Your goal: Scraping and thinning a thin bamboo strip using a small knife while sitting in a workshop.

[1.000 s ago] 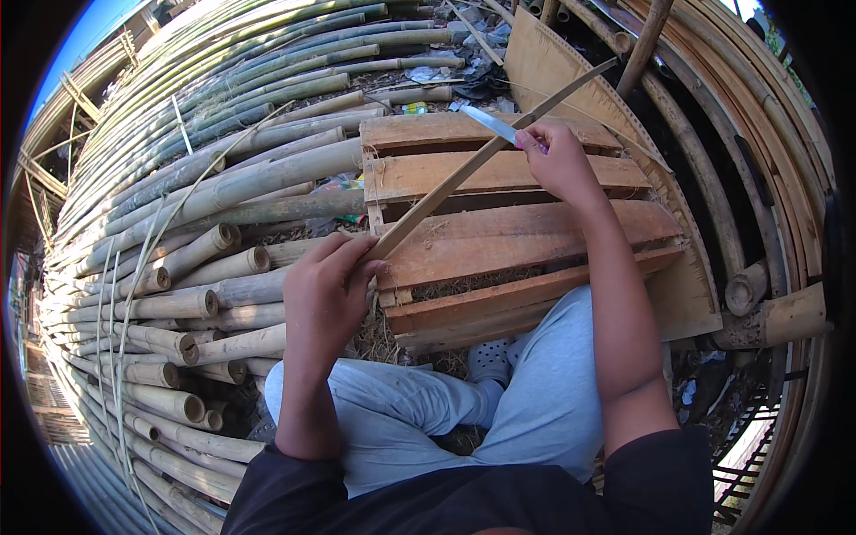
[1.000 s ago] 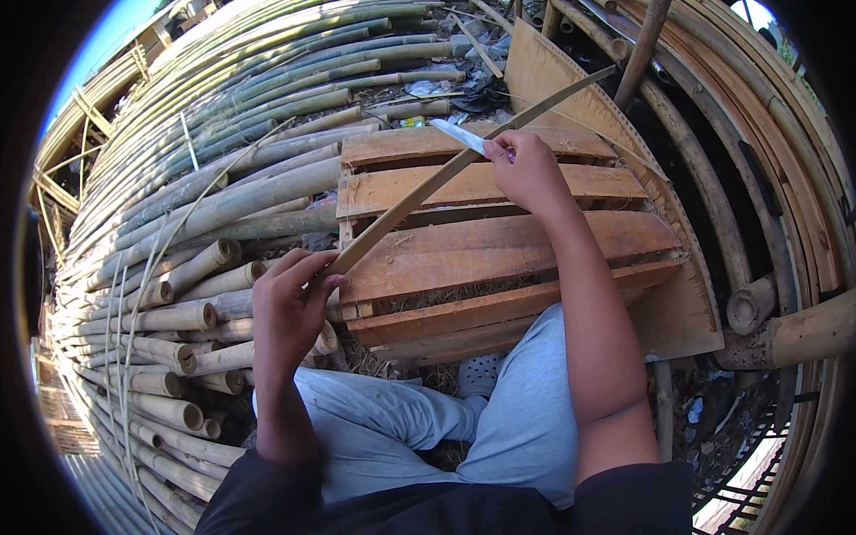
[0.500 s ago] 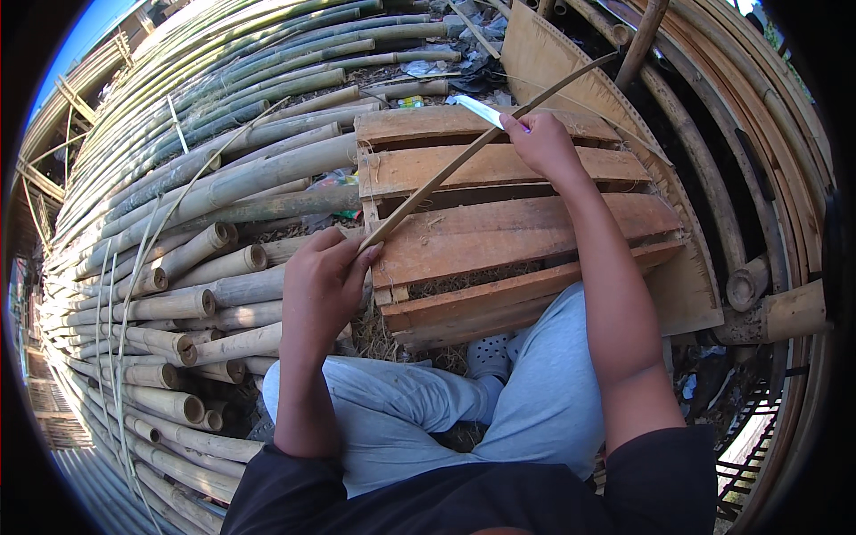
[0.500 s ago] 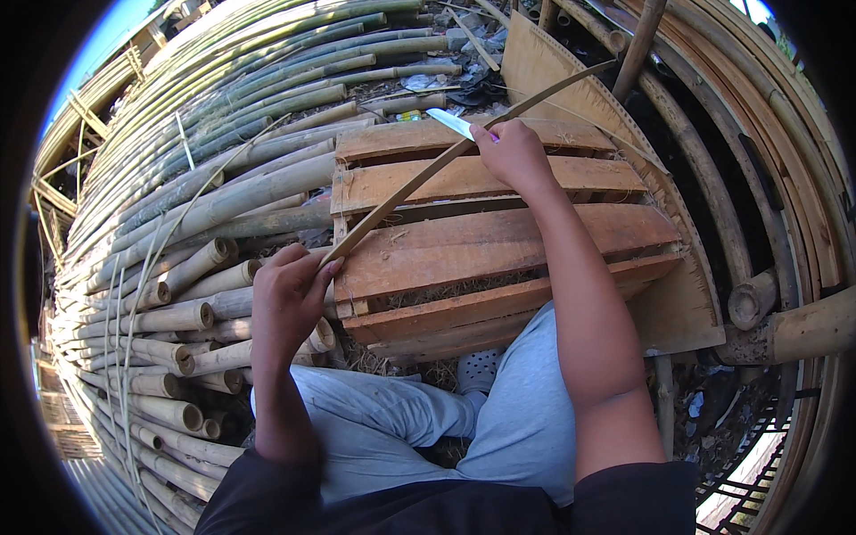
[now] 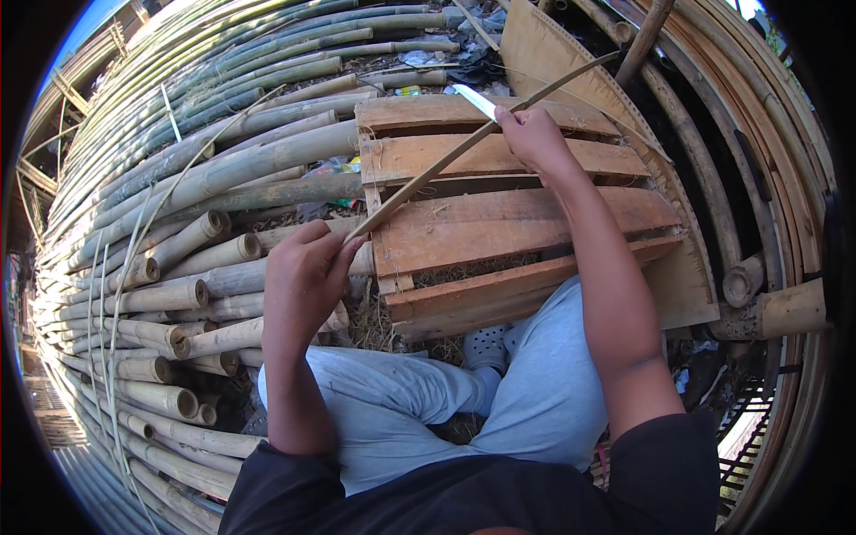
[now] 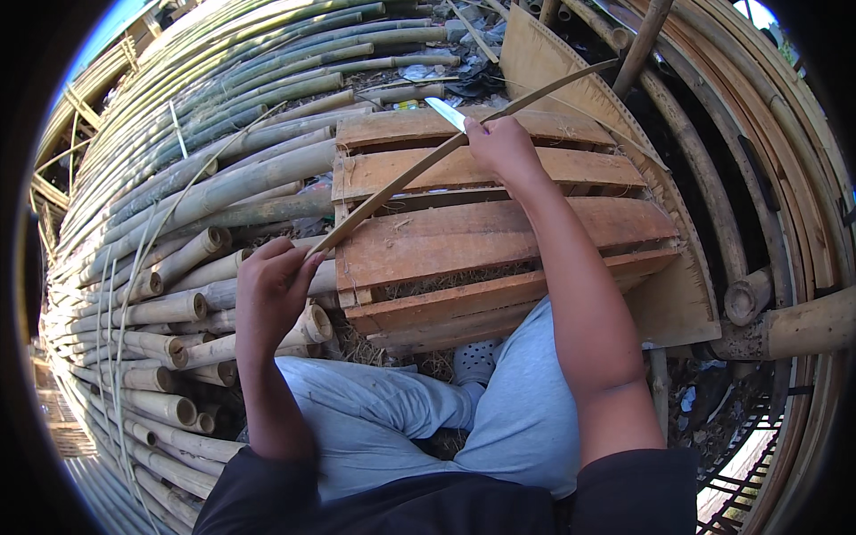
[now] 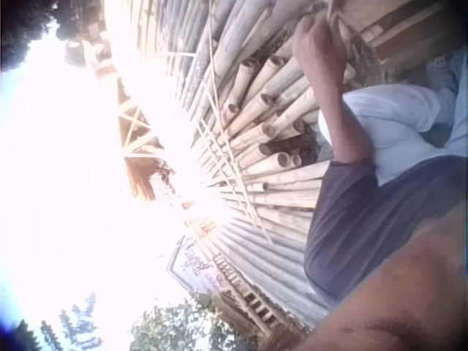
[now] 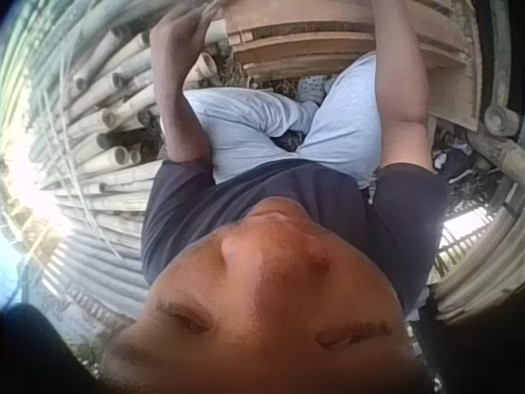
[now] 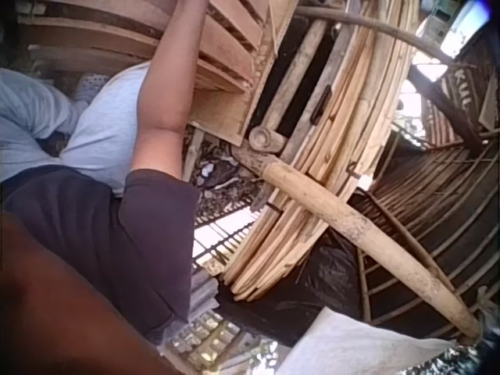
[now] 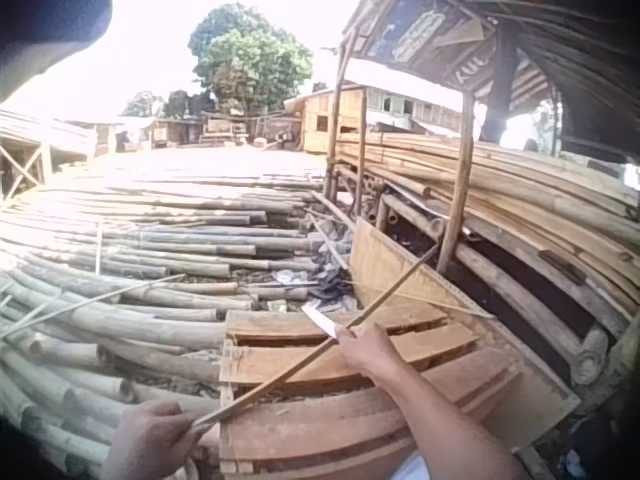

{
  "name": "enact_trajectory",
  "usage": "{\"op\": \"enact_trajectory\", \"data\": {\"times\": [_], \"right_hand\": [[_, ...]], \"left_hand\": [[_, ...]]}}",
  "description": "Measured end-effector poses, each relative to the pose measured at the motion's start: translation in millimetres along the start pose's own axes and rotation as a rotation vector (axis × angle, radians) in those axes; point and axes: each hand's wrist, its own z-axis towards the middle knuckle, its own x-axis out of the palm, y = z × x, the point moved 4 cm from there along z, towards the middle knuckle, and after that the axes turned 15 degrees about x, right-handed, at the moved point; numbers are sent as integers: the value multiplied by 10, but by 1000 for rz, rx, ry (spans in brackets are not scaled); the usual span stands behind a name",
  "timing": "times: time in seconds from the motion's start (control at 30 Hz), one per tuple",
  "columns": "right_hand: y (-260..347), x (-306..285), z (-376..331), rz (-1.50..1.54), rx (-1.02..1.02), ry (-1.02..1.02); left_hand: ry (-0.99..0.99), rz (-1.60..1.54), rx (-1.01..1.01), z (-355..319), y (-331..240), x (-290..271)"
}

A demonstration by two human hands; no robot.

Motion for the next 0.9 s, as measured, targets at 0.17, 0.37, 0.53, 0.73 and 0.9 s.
{"op": "enact_trajectory", "data": {"times": [0.17, 0.37, 0.53, 0.73, 0.9], "right_hand": [[61, 21, -5, -81, -29, -110], [81, -27, -97, 20, 52, -24], [90, -133, -48, -82, 15, -139], [3, -138, -87, -8, 165, 34], [77, -12, -226, -20, 86, 11]], "left_hand": [[-27, 59, 41, 52, -38, 42], [-40, 50, 47, 46, -18, 58], [-22, 49, 30, 51, -24, 58], [-15, 52, 21, 28, -14, 56], [-16, 82, 28, 33, -31, 53]]}}
